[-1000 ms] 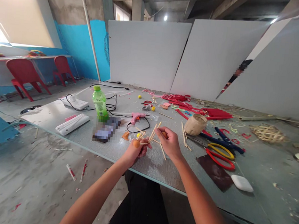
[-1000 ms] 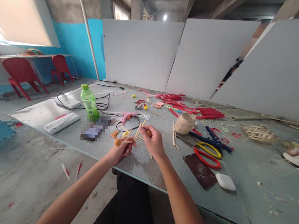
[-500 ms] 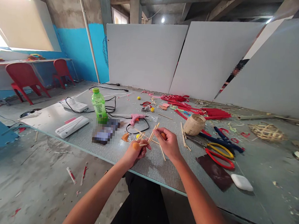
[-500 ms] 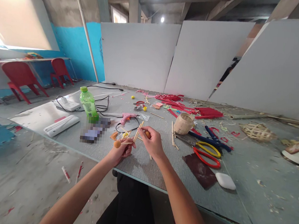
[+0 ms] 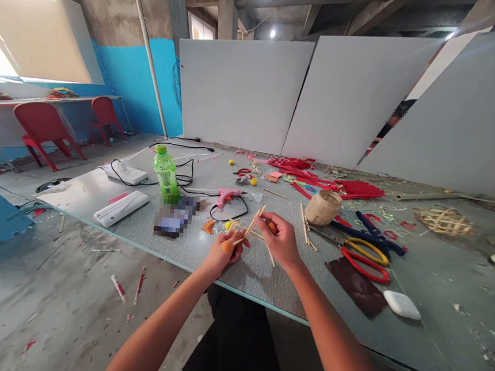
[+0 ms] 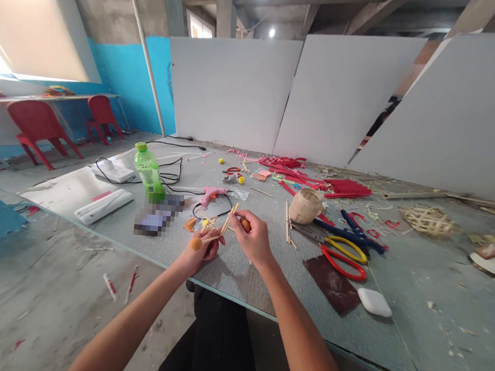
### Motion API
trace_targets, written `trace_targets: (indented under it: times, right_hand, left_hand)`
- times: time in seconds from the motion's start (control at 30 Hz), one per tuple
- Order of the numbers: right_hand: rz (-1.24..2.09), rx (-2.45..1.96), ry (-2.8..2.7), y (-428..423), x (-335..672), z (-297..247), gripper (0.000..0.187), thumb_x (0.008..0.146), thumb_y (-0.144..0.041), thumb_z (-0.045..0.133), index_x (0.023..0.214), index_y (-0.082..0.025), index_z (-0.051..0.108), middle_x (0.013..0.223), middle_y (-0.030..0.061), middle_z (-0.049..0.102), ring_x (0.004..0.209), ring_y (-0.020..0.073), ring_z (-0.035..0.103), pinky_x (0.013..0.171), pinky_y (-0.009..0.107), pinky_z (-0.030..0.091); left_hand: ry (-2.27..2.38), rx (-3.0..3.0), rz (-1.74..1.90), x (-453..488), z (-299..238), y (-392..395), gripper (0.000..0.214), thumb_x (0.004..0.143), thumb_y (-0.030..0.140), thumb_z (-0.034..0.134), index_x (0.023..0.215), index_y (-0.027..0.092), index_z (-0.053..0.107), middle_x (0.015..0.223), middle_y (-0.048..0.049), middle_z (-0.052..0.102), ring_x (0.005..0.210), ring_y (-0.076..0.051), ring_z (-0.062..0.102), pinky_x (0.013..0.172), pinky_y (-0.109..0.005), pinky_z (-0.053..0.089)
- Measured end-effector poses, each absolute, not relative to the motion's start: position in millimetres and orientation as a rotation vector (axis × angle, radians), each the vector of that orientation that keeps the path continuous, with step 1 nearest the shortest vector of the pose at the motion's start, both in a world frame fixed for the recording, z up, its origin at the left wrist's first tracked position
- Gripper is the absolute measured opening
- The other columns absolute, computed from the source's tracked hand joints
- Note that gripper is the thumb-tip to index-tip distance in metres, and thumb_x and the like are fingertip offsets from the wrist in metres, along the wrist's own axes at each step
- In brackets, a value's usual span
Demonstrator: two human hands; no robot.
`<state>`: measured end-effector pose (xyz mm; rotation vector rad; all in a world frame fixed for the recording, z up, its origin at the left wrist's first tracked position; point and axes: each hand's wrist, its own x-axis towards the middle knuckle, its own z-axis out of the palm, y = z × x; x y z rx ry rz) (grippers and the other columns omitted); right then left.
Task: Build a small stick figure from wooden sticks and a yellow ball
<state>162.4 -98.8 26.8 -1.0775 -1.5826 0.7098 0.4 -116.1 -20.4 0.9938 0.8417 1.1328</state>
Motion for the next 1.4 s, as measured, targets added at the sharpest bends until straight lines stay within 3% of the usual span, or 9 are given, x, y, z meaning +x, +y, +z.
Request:
trace_targets:
  times: [0.33,0.47,0.77,1.23,1.4]
  right_hand:
    - [0.576,-1.031,-1.27,-95.3,173.6,33.4,0.046,0.09,-0.065,0.064,0.087,-0.02,0.066,0.061,-0.0072,0.034,0.052,0.0111,0.029,0.046,0.026,0.024]
    - [0.671,-1.053,-1.439,-94.4,171.0,30.4,0.048,0.085,-0.064,0.07,0.087,-0.017,0.072,0.061,-0.0056,0.039,0.053,0.0103,0.03,0.046,0.025,0.025]
    - [0.722,-1.08,-1.608,-96.0,160.3,16.0,0.042,0.09,-0.056,0.067,0.093,-0.015,0.075,0.06,-0.0046,0.043,0.055,0.0115,0.034,0.05,0.026,0.028]
    - [0.692,-1.074,-1.601,-98.0,158.9,17.9,0.042,0.091,-0.057,0.066,0.088,-0.016,0.074,0.059,-0.0047,0.04,0.055,0.0114,0.032,0.05,0.026,0.028]
    - [0.509,-1.115,-1.46,-107.3,193.2,42.2,0.043,0.089,-0.06,0.067,0.084,-0.018,0.071,0.06,-0.0052,0.039,0.054,0.0107,0.028,0.047,0.026,0.023]
  left_hand:
    - [0.846,0.917,1.175,-3.8,-16.3,-115.6,0.053,0.08,0.067,0.069,0.076,0.015,0.063,0.05,0.007,0.041,0.038,-0.005,0.028,0.04,-0.021,0.016]
    - [0.854,0.938,1.182,-1.4,-14.8,-117.8,0.056,0.076,0.069,0.073,0.075,0.014,0.065,0.049,0.0053,0.044,0.038,-0.005,0.033,0.041,-0.021,0.017]
    - [0.902,0.986,1.191,3.0,-10.9,-119.7,0.065,0.066,0.077,0.077,0.069,0.014,0.065,0.045,0.0041,0.044,0.038,-0.007,0.035,0.041,-0.022,0.019]
    - [0.874,0.967,1.181,1.4,-10.0,-121.3,0.055,0.076,0.069,0.073,0.073,0.015,0.065,0.047,0.0053,0.041,0.039,-0.006,0.032,0.043,-0.022,0.019]
    - [0.876,0.951,1.194,-0.7,-16.4,-118.8,0.058,0.075,0.073,0.071,0.074,0.016,0.062,0.051,0.0069,0.038,0.041,-0.005,0.027,0.042,-0.021,0.019]
